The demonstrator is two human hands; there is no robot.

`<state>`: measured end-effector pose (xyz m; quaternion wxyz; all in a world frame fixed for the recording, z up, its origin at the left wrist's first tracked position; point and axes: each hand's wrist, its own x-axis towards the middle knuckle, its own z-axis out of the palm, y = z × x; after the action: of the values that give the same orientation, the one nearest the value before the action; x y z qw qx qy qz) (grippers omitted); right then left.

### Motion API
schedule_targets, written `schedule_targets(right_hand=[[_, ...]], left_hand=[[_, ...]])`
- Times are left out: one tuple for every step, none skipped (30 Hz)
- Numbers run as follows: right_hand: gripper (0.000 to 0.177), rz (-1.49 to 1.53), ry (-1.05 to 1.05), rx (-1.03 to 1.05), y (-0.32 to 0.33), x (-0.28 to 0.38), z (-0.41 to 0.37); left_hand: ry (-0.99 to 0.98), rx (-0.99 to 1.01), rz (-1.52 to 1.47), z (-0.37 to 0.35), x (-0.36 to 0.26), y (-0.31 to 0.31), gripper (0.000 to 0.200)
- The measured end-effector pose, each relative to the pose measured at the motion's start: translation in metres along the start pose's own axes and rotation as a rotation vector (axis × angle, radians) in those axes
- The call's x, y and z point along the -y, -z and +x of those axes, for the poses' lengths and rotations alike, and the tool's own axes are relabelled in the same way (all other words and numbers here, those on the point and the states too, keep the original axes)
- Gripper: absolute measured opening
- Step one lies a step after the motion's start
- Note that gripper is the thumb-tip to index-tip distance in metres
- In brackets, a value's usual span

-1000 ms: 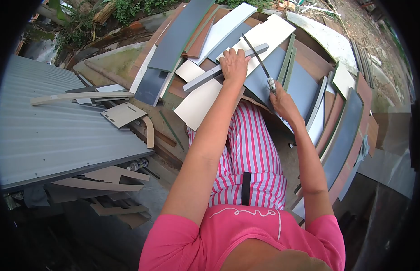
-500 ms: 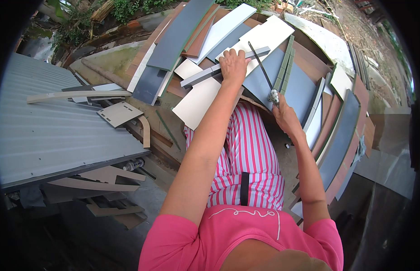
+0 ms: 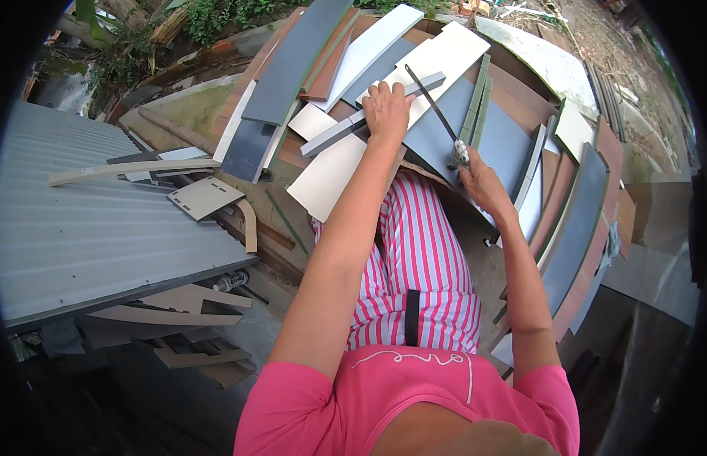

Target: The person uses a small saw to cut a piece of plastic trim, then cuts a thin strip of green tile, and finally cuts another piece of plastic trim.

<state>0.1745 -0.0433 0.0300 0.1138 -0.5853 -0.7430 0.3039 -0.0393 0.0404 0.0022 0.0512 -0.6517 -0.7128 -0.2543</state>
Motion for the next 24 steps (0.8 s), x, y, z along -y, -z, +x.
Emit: schedule_targets(right_hand=[[0.041, -0.018, 0.008, -0.003, -0.003, 0.002, 0.003], [0.041, -0.014, 0.009, -0.003, -0.004, 0.012, 0.007], [0.041, 0.005, -0.031, 0.005, -0.005, 0.025, 0.013], [0.041, 0.025, -0.070, 0.018, -0.007, 0.033, 0.017], [0.041, 0.028, -0.064, 0.023, -0.009, 0.035, 0.021], [0.041, 0.030, -0.060, 0.016, -0.008, 0.035, 0.023], [0.041, 0.029, -0.060, 0.007, -0.007, 0.035, 0.024], [0.041, 0.023, -0.062, 0.007, -0.005, 0.033, 0.023], [0.041, 0.020, -0.045, 0.014, -0.002, 0.031, 0.021], [0.041, 0.017, -0.028, 0.020, 0.000, 0.029, 0.019], [0.041, 0.013, -0.028, 0.020, 0.001, 0.028, 0.015], [0.041, 0.006, -0.025, 0.020, 0.001, 0.026, 0.007], [0.041, -0.003, -0.021, 0.019, 0.002, 0.025, 0.001], [0.041, -0.010, -0.018, 0.020, 0.002, 0.024, -0.002], [0.041, -0.007, -0.016, 0.013, 0.001, 0.022, -0.006], [0.042, -0.001, -0.016, 0.004, 0.000, 0.021, -0.008], [0.042, 0.000, -0.018, 0.004, 0.000, 0.022, -0.008], [0.042, 0.005, -0.037, 0.022, 0.001, 0.024, -0.009], [0.042, 0.009, -0.053, 0.040, 0.002, 0.025, -0.008], [0.042, 0.009, -0.051, 0.041, 0.002, 0.025, -0.007], [0.041, 0.013, -0.055, 0.037, 0.002, 0.024, -0.006], [0.040, 0.017, -0.061, 0.032, 0.003, 0.023, -0.004], [0.040, 0.016, -0.062, 0.032, 0.003, 0.021, 0.000], [0.039, 0.045, -0.068, 0.032, 0.001, 0.017, 0.006]], left_hand=[[-0.035, 0.016, 0.001, -0.002, 0.000, 0.002, 0.029], [-0.069, 0.030, 0.005, -0.003, 0.002, 0.004, 0.029], [-0.069, 0.030, 0.012, -0.001, 0.002, 0.004, 0.029], [-0.039, 0.032, 0.026, -0.001, 0.001, 0.003, 0.029], [-0.007, 0.031, 0.037, 0.001, 0.002, 0.002, 0.029], [-0.001, 0.030, 0.039, 0.002, 0.005, 0.002, 0.029], [-0.007, 0.026, 0.040, 0.003, 0.006, 0.001, 0.029], [-0.016, 0.024, 0.039, 0.003, 0.006, 0.001, 0.029], [-0.015, 0.027, 0.034, 0.002, 0.006, 0.000, 0.029], [-0.023, 0.028, 0.032, 0.002, 0.007, 0.000, 0.029], [-0.029, 0.027, 0.031, 0.003, 0.007, 0.000, 0.029], [-0.025, 0.026, 0.027, 0.003, 0.007, 0.001, 0.029], [-0.020, 0.035, 0.026, 0.003, 0.007, 0.001, 0.029], [-0.014, 0.044, 0.026, 0.003, 0.007, 0.001, 0.029], [-0.010, 0.044, 0.023, 0.003, 0.007, 0.001, 0.029], [-0.018, 0.035, 0.019, 0.002, 0.007, 0.001, 0.029], [-0.029, 0.028, 0.016, 0.002, 0.008, 0.001, 0.030], [-0.030, 0.028, 0.017, 0.002, 0.007, 0.002, 0.030], [-0.018, 0.037, 0.012, 0.003, 0.007, 0.002, 0.030], [-0.005, 0.045, 0.007, 0.004, 0.007, 0.002, 0.030], [-0.004, 0.044, 0.007, 0.004, 0.007, 0.002, 0.030], [0.000, 0.037, 0.005, 0.004, 0.007, 0.001, 0.030], [0.001, 0.032, 0.001, 0.004, 0.006, 0.000, 0.030], [0.000, 0.034, -0.001, 0.003, 0.006, 0.000, 0.030]])
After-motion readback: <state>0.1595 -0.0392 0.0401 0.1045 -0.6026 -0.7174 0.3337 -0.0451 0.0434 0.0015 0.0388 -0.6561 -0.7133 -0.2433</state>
